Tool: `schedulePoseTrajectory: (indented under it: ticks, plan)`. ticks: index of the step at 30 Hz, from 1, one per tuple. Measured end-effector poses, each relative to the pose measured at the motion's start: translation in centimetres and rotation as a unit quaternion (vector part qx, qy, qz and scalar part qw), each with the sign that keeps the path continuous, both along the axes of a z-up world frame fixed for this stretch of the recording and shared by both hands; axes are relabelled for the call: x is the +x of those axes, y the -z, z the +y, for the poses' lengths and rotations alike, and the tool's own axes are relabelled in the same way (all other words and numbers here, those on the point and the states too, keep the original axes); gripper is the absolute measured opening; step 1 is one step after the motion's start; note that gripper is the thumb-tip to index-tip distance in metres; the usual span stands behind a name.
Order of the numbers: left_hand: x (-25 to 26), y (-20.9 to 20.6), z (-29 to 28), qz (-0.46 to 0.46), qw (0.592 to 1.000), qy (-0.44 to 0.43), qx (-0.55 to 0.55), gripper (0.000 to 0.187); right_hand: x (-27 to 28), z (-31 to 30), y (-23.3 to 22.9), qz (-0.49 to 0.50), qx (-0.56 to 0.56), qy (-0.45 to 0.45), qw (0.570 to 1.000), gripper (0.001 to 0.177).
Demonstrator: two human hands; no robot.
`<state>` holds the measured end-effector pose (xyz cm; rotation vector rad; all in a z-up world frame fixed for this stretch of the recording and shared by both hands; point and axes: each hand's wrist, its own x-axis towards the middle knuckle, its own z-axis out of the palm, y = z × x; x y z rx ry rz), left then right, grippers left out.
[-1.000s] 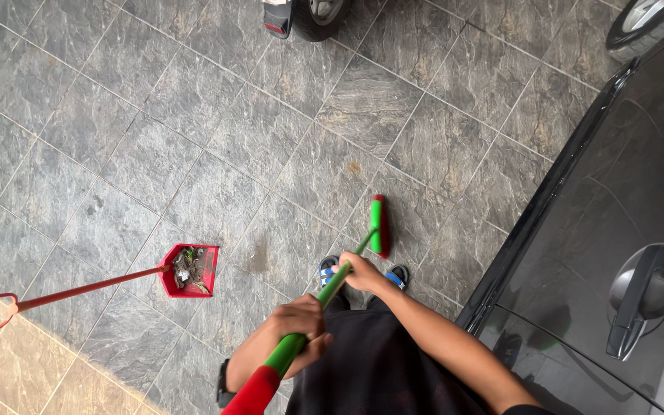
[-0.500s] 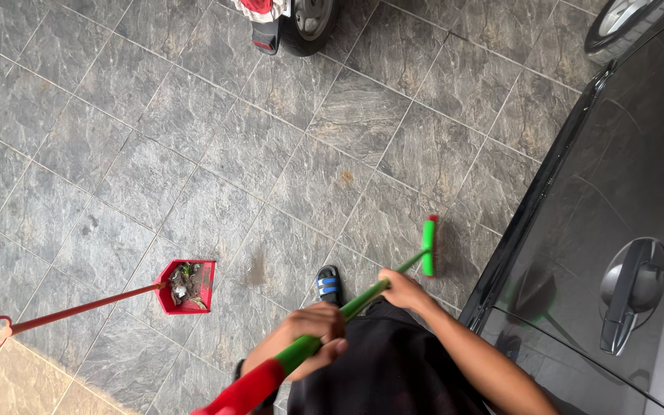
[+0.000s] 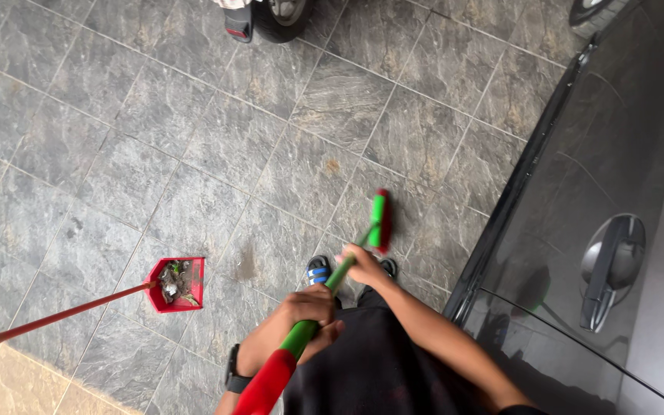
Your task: The person sweeps the tiled floor using a broom, moving debris toward a red dustpan placed on the ground.
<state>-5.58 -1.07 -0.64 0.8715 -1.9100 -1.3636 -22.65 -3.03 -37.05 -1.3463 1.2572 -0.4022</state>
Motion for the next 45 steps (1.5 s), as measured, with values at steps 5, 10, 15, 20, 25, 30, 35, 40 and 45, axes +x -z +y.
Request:
schedulePoseTrajectory:
  ticks: [5,10,15,20,25,30,35,40,45]
  plan:
    - [-0.8,-4.9,-1.7,0.018,0.997,0.074,0.009,0.041,1.3,-2.5,-8.0,-0.052,-0.016,-0.021,0.998,0.033]
    - [-2.7,-4.7,-1.7,0.061,0.989,0.131,-0.018,0.042,-4.6,-1.5,-7.6,-0.001,-0.004,-0.074,0.997,0.037]
    - [-7.3,0.8,-1.9,0.066,0.997,0.006,0.042,0.033,-13.6,-0.8,-0.2,0.075,0.031,-0.017,0.997,0.029]
    - [-9.6,3.8,-3.2,0.064,0.996,-0.015,0.062,0.028,-15.3,-1.5,2.9,0.173,0.033,0.032,0.984,0.033]
    - [-10.7,0.3,-5.5,0.019,0.998,0.053,0.009,0.034,-10.7,-5.2,-3.2,0.039,0.054,0.073,0.995,0.027]
    - [-8.6,-3.2,-9.6,0.073,0.99,0.117,0.004,0.039,-10.1,-9.0,-9.2,0.039,0.069,0.037,0.996,0.03]
    - [-9.3,0.3,-14.5,0.081,0.992,0.095,0.009,0.035,-14.8,-11.5,-4.6,0.121,0.081,0.096,0.985,0.029]
    - [-11.3,5.5,-18.6,0.102,0.992,0.072,0.037,0.027,-19.6,-15.1,3.7,0.174,0.045,0.106,0.978,0.037]
    - [-8.8,4.0,-23.3,0.044,0.995,0.068,0.049,0.032,-13.2,-20.0,4.8,0.089,0.073,0.118,0.986,0.029]
